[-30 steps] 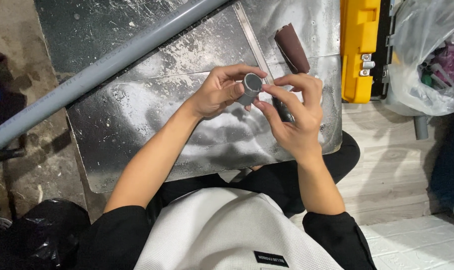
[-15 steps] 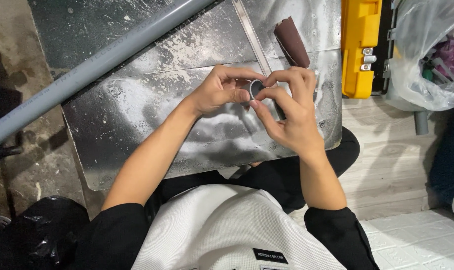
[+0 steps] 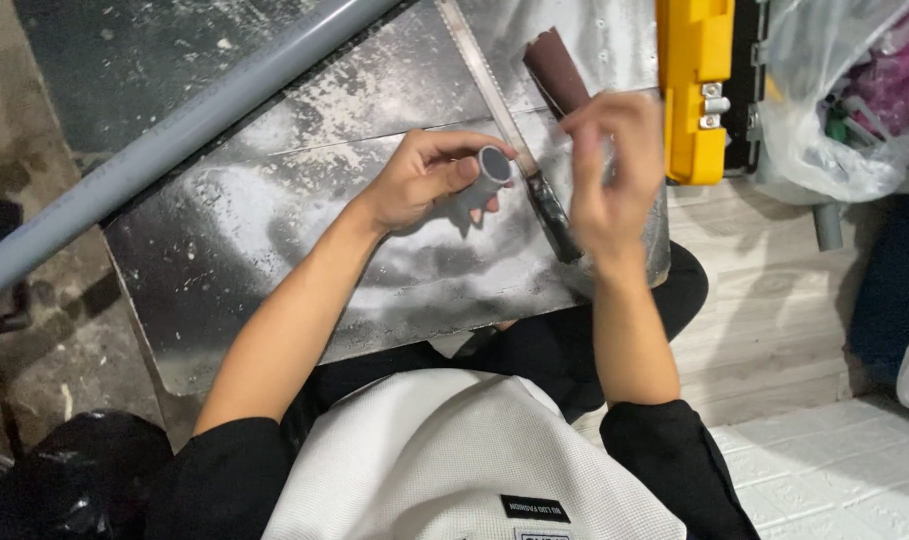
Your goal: The person smooths the cut end of a small gray pipe using a metal file and then a sandpaper sheet. They rotate the pipe and adjust the tools to deburr the edge, then switch to sandpaper for finer smoothing.
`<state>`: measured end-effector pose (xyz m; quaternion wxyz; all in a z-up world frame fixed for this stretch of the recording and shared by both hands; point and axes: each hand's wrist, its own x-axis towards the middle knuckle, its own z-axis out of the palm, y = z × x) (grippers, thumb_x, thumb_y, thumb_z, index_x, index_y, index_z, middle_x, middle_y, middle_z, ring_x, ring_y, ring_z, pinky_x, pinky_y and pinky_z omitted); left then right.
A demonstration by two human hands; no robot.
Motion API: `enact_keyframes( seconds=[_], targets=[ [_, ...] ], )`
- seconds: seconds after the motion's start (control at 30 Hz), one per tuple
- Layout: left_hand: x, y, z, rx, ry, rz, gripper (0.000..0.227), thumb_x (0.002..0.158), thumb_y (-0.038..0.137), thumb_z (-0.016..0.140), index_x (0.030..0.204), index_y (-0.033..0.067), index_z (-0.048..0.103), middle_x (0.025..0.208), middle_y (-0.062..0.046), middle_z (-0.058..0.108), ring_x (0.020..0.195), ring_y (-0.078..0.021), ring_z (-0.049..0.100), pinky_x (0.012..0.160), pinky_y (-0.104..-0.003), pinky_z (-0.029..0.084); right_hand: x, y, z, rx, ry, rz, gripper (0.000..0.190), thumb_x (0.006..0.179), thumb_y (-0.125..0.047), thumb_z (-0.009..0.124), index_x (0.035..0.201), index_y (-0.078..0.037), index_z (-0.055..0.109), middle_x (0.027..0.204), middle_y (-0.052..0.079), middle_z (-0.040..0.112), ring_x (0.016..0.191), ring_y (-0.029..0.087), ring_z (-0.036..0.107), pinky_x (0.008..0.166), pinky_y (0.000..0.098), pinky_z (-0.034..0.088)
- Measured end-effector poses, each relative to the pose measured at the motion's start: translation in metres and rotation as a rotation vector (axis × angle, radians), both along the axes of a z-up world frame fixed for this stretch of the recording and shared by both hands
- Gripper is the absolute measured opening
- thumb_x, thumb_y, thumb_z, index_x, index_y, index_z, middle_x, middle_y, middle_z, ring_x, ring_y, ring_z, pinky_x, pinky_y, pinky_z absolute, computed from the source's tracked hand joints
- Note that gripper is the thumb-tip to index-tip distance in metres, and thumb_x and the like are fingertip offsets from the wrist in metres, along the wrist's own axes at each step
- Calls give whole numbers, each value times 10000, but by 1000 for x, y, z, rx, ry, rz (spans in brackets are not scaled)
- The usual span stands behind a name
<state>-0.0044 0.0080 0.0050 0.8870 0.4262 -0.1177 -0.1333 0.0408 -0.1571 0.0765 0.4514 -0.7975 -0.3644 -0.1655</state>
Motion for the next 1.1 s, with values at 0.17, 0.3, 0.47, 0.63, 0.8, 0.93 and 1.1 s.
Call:
enact_keyframes(
  seconds=[0.17, 0.3, 0.47, 0.63, 0.8, 0.93, 1.1],
  targets=[
    [0, 0, 5, 23, -12, 1, 438, 824, 332, 559, 1091, -10, 503, 930, -217, 591, 720, -221, 629, 612, -285, 547, 41, -14, -39, -475, -6, -151, 311, 857, -186, 623, 1070, -9, 482, 1010, 156, 408, 906, 312, 407, 769, 384, 329],
    [1, 0, -1, 12, -23, -10, 388, 855, 330, 530, 1095, 28, 490, 923, -188, 593, 704, -197, 604, 596, -251, 501, 54, -11, -61, -674, -44, -96, 480, 885, -284, 622, 1207, -9, 396, 981, 167, 466, 804, 342, 434, 687, 406, 371],
    [4, -4, 1, 3, 72, 100, 398, 866, 439, 397, 1044, 85, 434, 794, -55, 479, 596, -106, 435, 485, -194, 347, 49, -6, -49, -378, -51, 1, 221, 940, -83, 414, 1122, 41, 393, 922, 202, 488, 800, 349, 517, 657, 393, 413],
    [4, -8, -7, 74, 47, 327, 344, 903, 404, 301, 994, 88, 401, 602, -27, 387, 453, -106, 352, 393, -203, 312, 24, -3, -63, -224, -9, 163, 241, 900, -71, 453, 1111, 44, 447, 990, 165, 598, 759, 260, 592, 684, 328, 472],
    [-2, -10, 1, 486, 115, 427, 473, 845, 519, 234, 1035, 126, 417, 539, 7, 325, 423, -84, 375, 379, -170, 401, 23, -1, -68, -132, -340, 332, 185, 867, -52, 522, 980, 94, 507, 843, 221, 609, 725, 326, 628, 583, 316, 499],
    [1, -10, -9, 500, 63, 430, 504, 843, 537, 217, 1015, 108, 417, 556, 10, 380, 414, -76, 398, 341, -169, 408, 21, 0, -66, -177, -380, 348, 222, 919, -144, 455, 972, 68, 495, 781, 181, 608, 634, 243, 611, 485, 275, 474],
    [-2, -15, -18, 662, -100, 537, 482, 903, 464, 184, 1048, 70, 420, 467, 73, 262, 370, -58, 250, 367, -235, 220, 17, 5, -52, -239, -420, 328, 267, 927, -173, 416, 913, 65, 535, 732, 146, 581, 582, 207, 563, 526, 276, 454]
  ],
)
